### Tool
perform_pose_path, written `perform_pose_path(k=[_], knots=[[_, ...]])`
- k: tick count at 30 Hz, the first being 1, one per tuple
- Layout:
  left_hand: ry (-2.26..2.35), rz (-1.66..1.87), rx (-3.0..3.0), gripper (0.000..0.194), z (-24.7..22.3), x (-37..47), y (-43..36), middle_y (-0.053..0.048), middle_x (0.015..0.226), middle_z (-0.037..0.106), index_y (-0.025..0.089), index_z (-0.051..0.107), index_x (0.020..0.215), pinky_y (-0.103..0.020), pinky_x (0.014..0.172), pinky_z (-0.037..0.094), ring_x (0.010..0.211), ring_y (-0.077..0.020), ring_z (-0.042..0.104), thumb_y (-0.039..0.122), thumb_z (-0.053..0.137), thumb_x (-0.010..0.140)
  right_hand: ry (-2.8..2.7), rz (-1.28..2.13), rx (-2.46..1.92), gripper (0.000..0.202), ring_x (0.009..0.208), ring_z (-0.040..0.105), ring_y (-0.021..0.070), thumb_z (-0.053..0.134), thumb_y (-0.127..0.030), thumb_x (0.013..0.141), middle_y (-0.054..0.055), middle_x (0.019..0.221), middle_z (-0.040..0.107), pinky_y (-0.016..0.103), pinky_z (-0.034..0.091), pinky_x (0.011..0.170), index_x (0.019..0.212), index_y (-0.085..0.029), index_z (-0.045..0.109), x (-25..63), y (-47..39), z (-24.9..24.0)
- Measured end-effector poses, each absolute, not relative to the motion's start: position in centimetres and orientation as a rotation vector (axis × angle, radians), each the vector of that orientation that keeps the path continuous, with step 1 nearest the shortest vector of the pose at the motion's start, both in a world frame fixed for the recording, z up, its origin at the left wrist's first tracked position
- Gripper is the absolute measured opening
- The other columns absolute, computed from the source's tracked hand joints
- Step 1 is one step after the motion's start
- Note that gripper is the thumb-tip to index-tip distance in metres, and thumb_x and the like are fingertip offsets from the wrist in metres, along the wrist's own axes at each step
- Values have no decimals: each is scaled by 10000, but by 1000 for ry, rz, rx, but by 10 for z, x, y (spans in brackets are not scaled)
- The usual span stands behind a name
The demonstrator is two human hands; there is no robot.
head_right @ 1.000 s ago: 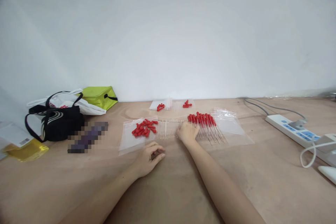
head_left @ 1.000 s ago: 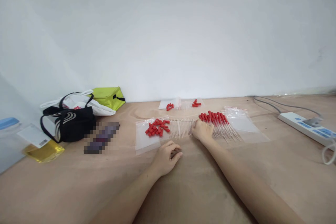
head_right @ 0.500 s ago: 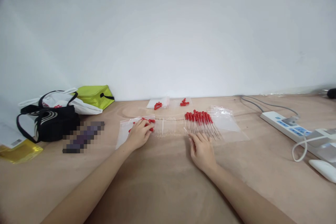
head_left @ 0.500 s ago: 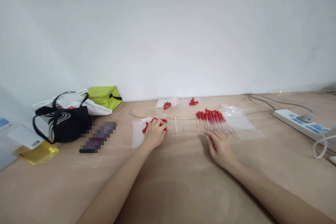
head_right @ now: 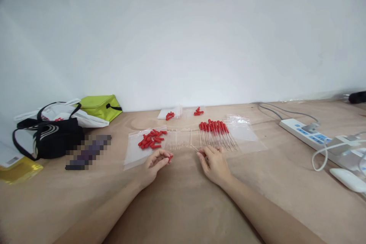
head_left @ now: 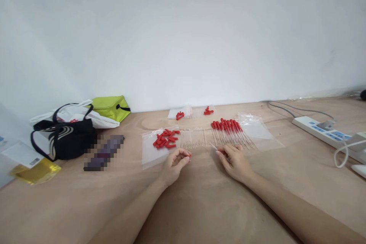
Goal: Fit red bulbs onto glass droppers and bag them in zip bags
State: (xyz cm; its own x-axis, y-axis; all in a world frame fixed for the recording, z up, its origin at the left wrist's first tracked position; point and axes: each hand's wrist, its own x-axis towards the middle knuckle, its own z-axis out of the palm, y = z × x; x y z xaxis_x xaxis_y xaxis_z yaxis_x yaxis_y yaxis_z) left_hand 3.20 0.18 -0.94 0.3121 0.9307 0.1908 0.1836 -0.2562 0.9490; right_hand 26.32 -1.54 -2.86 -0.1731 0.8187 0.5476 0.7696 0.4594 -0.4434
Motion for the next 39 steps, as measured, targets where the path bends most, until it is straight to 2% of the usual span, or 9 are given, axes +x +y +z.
perform_pose_path(k=[4, 6, 10, 14, 20, 26, 39], knots=[[1055, 1018, 1604, 257, -17, 38, -3, -19, 828, 576, 161, 452, 700, -252, 643, 471, 687, -114, 567, 350, 626, 698, -2057, 124, -1232, 224, 617, 514, 129, 354, -278, 865, 27, 702, 589, 289, 291, 667, 776, -175, 531, 258, -20, -28], [1047, 1009, 1611, 242, -18, 38, -3, -23, 889, 575, 167, 458, 751, -266, 672, 483, 719, -118, 585, 317, 638, 693, -2101, 140, -1191, 196, 608, 507, 128, 366, -257, 860, 24, 693, 584, 281, 291, 649, 786, -176, 529, 255, -22, -27], [1014, 954, 1671, 273, -21, 37, -2, -61, 1033, 558, 182, 495, 982, -336, 779, 490, 845, -154, 604, 250, 599, 739, -2170, 112, -1132, 160, 599, 504, 119, 383, -226, 852, 15, 705, 590, 281, 289, 660, 826, -181, 534, 251, -25, -26], [1003, 921, 1860, 174, -24, 34, 0, -80, 1099, 525, 175, 616, 921, -356, 831, 477, 953, -187, 565, 243, 556, 772, -2200, 84, -1117, 150, 601, 513, 109, 393, -220, 850, 9, 715, 598, 278, 284, 664, 817, -186, 535, 250, -26, -23], [983, 895, 1968, 161, -18, 34, -1, -75, 1025, 551, 170, 620, 913, -305, 795, 480, 927, -174, 559, 195, 518, 790, -2264, 134, -1090, 145, 638, 522, 113, 403, -222, 853, 8, 740, 605, 283, 286, 685, 820, -188, 540, 249, -26, -21], [1044, 835, 2063, 114, -13, 37, -4, -23, 761, 599, 157, 605, 846, -236, 624, 459, 682, -133, 556, 212, 520, 793, -2307, 204, -1041, 199, 674, 527, 119, 387, -254, 872, 19, 746, 604, 281, 292, 682, 857, -191, 576, 251, -24, -19], [972, 715, 2273, 181, 2, 39, -12, -33, 740, 635, 175, 654, 801, -230, 613, 431, 673, -139, 569, 211, 477, 806, -2349, 150, -1029, 224, 688, 511, 125, 401, -247, 864, 11, 732, 609, 312, 229, 696, 840, -229, 624, 253, -20, -19]])
